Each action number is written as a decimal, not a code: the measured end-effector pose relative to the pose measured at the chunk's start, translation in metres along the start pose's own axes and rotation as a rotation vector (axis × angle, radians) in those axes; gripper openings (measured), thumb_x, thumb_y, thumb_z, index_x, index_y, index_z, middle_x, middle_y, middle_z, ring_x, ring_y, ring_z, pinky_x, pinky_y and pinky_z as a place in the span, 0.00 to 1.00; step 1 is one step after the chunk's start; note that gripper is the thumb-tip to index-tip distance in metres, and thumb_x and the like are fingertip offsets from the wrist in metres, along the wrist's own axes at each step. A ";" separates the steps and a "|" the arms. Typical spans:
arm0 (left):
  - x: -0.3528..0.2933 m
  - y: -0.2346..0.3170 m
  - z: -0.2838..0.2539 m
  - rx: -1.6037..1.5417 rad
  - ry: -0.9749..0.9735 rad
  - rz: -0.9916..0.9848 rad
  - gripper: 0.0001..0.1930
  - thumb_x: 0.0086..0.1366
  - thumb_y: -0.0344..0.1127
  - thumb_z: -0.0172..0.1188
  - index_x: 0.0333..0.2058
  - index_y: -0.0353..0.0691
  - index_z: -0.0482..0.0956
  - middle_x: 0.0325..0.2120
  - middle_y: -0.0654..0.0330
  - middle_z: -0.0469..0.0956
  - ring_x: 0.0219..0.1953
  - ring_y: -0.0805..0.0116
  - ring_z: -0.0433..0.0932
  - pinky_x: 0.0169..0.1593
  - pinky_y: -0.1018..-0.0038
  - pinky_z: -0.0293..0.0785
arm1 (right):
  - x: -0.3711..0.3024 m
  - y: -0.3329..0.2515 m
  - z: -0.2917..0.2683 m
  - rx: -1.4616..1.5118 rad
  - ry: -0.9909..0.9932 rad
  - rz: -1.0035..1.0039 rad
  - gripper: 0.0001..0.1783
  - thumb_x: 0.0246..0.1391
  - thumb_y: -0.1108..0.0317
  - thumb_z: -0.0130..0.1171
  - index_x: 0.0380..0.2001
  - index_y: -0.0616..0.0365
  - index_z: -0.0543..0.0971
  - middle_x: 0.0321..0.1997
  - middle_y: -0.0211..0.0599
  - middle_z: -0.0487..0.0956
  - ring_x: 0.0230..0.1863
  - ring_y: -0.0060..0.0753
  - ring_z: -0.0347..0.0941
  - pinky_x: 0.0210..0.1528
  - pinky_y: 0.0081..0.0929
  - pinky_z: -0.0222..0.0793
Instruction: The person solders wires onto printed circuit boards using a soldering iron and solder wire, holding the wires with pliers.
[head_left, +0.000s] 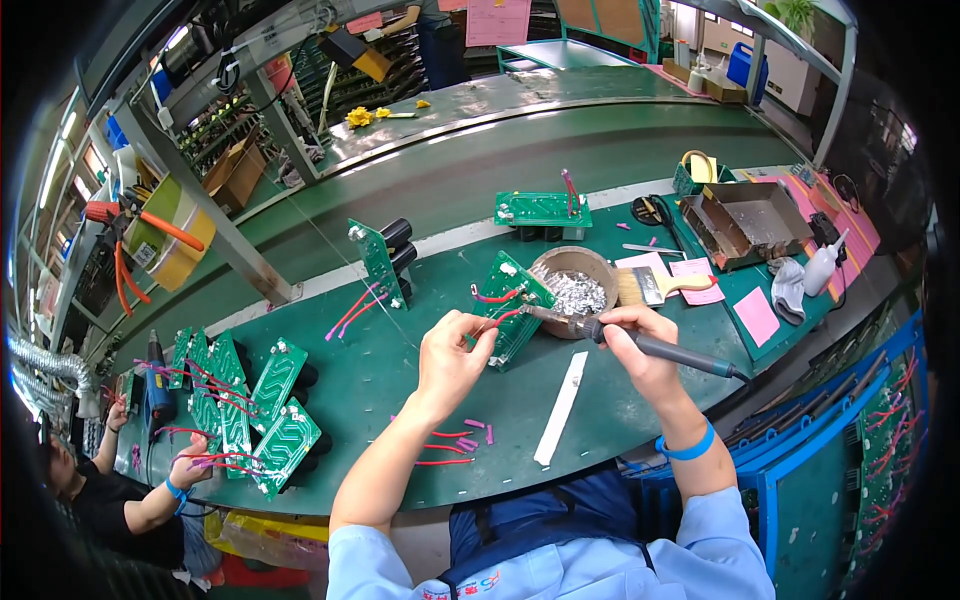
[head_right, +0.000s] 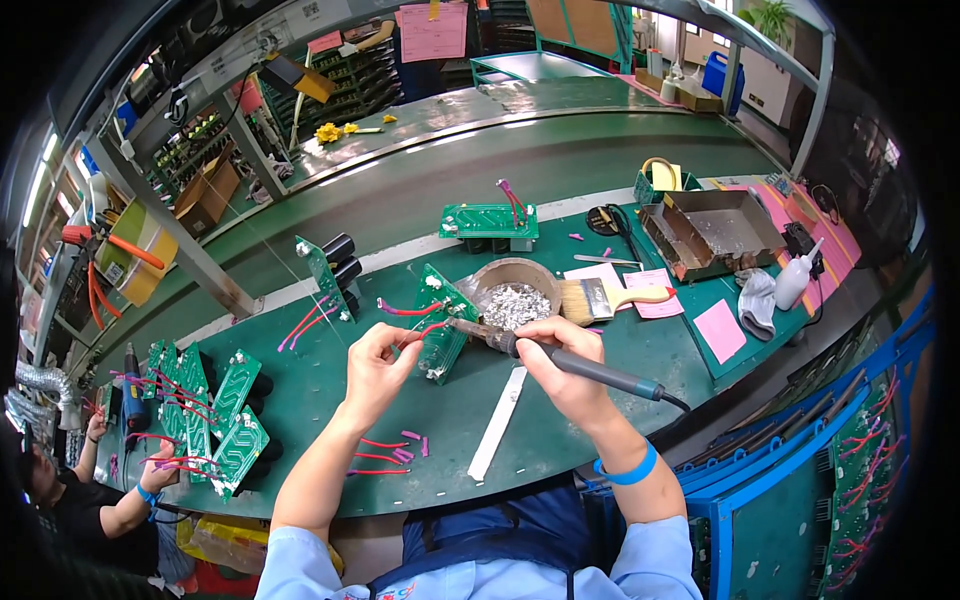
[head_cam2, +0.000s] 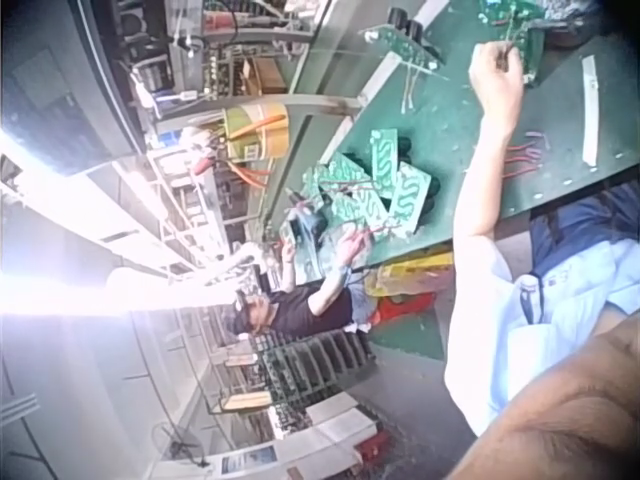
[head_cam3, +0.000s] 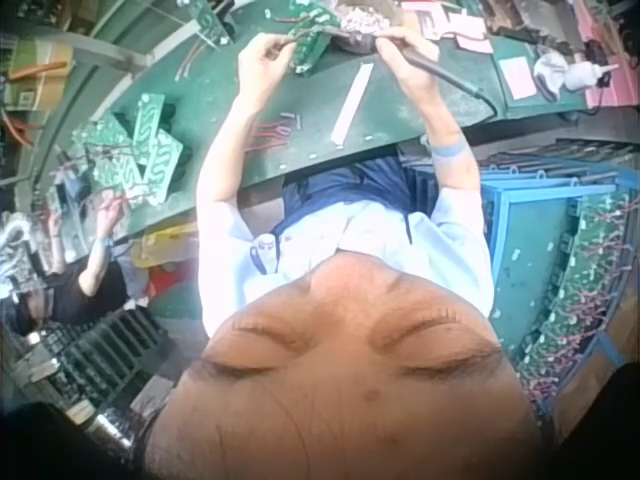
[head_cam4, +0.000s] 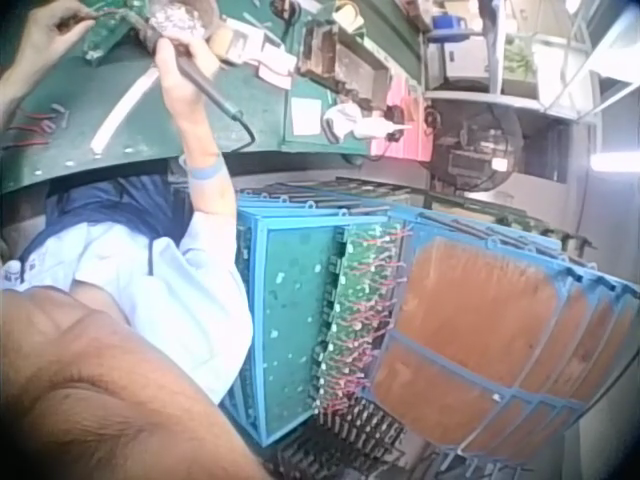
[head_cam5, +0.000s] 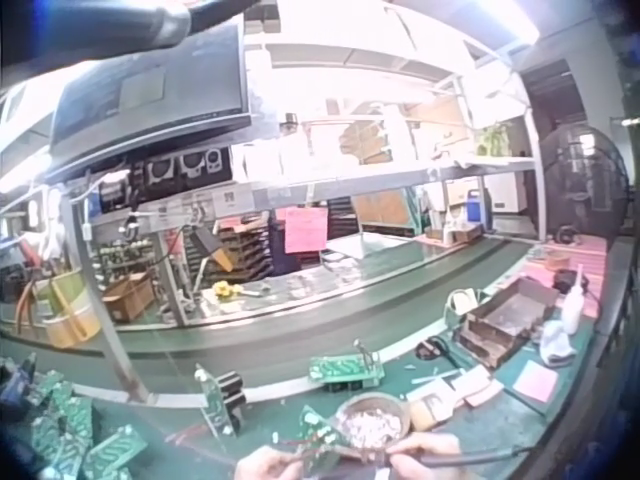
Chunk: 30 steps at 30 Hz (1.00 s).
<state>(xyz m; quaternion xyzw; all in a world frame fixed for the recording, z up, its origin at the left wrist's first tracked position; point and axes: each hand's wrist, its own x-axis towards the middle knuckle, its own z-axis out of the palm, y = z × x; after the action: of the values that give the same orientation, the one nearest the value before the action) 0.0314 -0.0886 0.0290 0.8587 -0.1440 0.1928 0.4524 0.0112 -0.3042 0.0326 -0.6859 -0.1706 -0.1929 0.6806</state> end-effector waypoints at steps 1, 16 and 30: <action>0.000 0.000 0.000 -0.001 -0.001 -0.004 0.03 0.45 0.26 0.57 0.23 0.36 0.74 0.17 0.61 0.69 0.15 0.74 0.65 0.20 0.80 0.61 | 0.000 0.000 0.001 0.016 0.003 0.008 0.05 0.39 0.77 0.53 0.25 0.65 0.73 0.20 0.32 0.73 0.20 0.15 0.66 0.22 0.12 0.61; -0.019 -0.041 -0.051 0.194 -0.486 -0.257 0.07 0.45 0.33 0.57 0.24 0.37 0.75 0.20 0.59 0.72 0.20 0.69 0.68 0.26 0.74 0.64 | -0.024 -0.009 -0.020 0.017 -0.004 0.021 0.05 0.40 0.78 0.51 0.25 0.67 0.72 0.20 0.35 0.71 0.20 0.21 0.69 0.22 0.13 0.64; -0.036 -0.046 -0.063 -0.064 -0.619 -0.070 0.04 0.48 0.26 0.56 0.26 0.36 0.75 0.23 0.61 0.71 0.26 0.70 0.69 0.31 0.79 0.65 | -0.039 -0.004 -0.027 0.003 -0.013 -0.005 0.07 0.41 0.75 0.51 0.26 0.67 0.71 0.20 0.36 0.69 0.20 0.21 0.66 0.23 0.14 0.61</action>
<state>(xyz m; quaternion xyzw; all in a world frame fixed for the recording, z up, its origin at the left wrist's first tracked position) 0.0067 -0.0084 0.0113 0.8664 -0.2512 -0.0980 0.4202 -0.0251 -0.3304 0.0163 -0.6855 -0.1771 -0.1899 0.6802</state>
